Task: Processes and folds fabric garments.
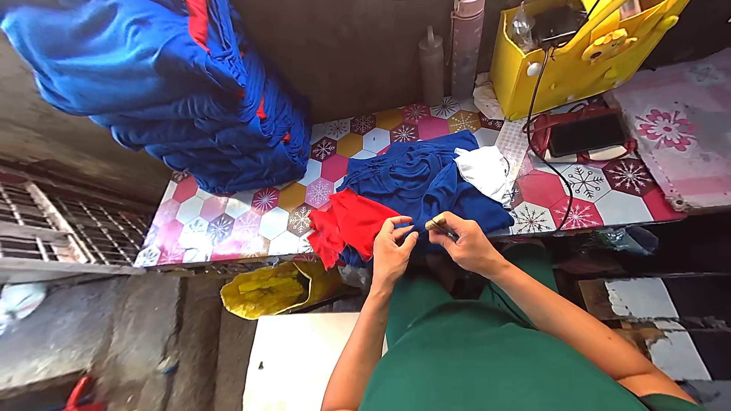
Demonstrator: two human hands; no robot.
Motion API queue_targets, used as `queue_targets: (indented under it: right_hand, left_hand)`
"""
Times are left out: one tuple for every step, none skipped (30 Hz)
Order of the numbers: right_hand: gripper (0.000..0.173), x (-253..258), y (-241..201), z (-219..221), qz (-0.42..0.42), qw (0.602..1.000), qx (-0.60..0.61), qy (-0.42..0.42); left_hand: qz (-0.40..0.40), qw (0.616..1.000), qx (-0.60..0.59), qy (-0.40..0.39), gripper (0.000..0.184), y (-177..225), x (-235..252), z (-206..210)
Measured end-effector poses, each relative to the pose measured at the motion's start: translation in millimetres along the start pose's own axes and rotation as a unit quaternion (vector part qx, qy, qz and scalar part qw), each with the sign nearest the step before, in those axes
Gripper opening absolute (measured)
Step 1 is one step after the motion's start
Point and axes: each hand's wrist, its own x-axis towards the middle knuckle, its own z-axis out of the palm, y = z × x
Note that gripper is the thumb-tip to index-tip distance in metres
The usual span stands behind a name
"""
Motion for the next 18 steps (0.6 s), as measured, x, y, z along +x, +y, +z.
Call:
queue_targets:
  right_hand:
    - [0.020, -5.2, -0.5, -9.6, 0.039, 0.995, 0.001, -0.096]
    - [0.024, -7.0, -0.7, -18.2, 0.075, 0.980, -0.024, -0.185]
    - [0.025, -7.2, -1.6, -23.5, 0.102, 0.966, -0.058, -0.231]
    - [0.026, -7.2, -2.4, -25.7, 0.111, 0.966, -0.082, -0.218]
    - [0.026, -6.1, -2.1, -25.6, 0.105, 0.977, -0.099, -0.157]
    - [0.026, -2.0, 0.1, -23.8, 0.087, 0.986, -0.120, -0.075]
    - [0.026, 5.6, 4.6, -21.4, 0.054, 0.987, -0.151, 0.007]
    - [0.030, 16.0, 11.2, -19.0, 0.021, 0.980, -0.187, 0.069]
    - [0.036, 27.7, 20.0, -17.0, 0.002, 0.969, -0.223, 0.103]
    - [0.044, 39.2, 29.9, -15.0, 0.005, 0.960, -0.257, 0.110]
    - [0.051, 48.9, 39.0, -13.0, 0.025, 0.953, -0.283, 0.102]
    - [0.053, 56.0, 47.2, -11.4, 0.048, 0.949, -0.297, 0.093]
    - [0.049, 60.2, 54.8, -10.9, 0.063, 0.947, -0.302, 0.092]
    - [0.043, 60.8, 60.9, -11.9, 0.064, 0.946, -0.297, 0.109]
    - [0.039, 57.6, 62.8, -14.5, 0.050, 0.947, -0.282, 0.142]
    - [0.037, 50.9, 60.9, -18.6, 0.028, 0.949, -0.258, 0.180]
    - [0.037, 41.5, 59.0, -22.3, -0.011, 0.945, -0.236, 0.226]
    - [0.036, 30.3, 59.3, -24.4, -0.059, 0.935, -0.225, 0.269]
  left_hand:
    - [-0.003, 1.000, 0.000, 0.002, 0.031, -0.8, 0.8, -1.8]
    - [-0.004, 1.000, 0.000, 0.002, 0.031, -1.6, 1.6, -3.4]
    - [-0.005, 1.000, 0.000, -0.001, 0.030, -2.3, 2.1, -4.4]
    - [-0.007, 1.000, 0.000, -0.004, 0.030, -2.7, 2.2, -4.8]
    - [-0.008, 1.000, 0.001, -0.010, 0.030, -2.7, 2.1, -4.6]
    - [-0.006, 1.000, 0.004, -0.017, 0.031, -2.7, 1.8, -3.9]
    - [-0.002, 1.000, 0.009, -0.025, 0.032, -3.2, 1.4, -3.1]
    - [0.003, 0.999, 0.017, -0.034, 0.033, -4.1, 0.5, -2.1]
    - [0.008, 0.999, 0.025, -0.044, 0.035, -4.9, -0.6, -1.0]
    - [0.014, 0.998, 0.038, -0.052, 0.038, -5.1, -1.7, 0.2]
    - [0.021, 0.996, 0.055, -0.060, 0.039, -5.7, -2.7, 1.1]
    - [0.031, 0.994, 0.084, -0.062, 0.038, -7.0, -3.5, 1.1]
    - [0.046, 0.989, 0.128, -0.055, 0.035, -8.4, -4.4, 0.3]
    - [0.062, 0.980, 0.187, -0.035, 0.030, -9.3, -5.1, -1.7]
    - [0.079, 0.966, 0.246, 0.003, 0.025, -10.5, -4.8, -4.9]
    - [0.102, 0.950, 0.290, 0.055, 0.020, -11.9, -3.1, -8.9]
    - [0.118, 0.937, 0.309, 0.111, 0.018, -13.6, 0.3, -13.6]
    - [0.121, 0.931, 0.305, 0.162, 0.017, -15.5, 4.8, -18.0]
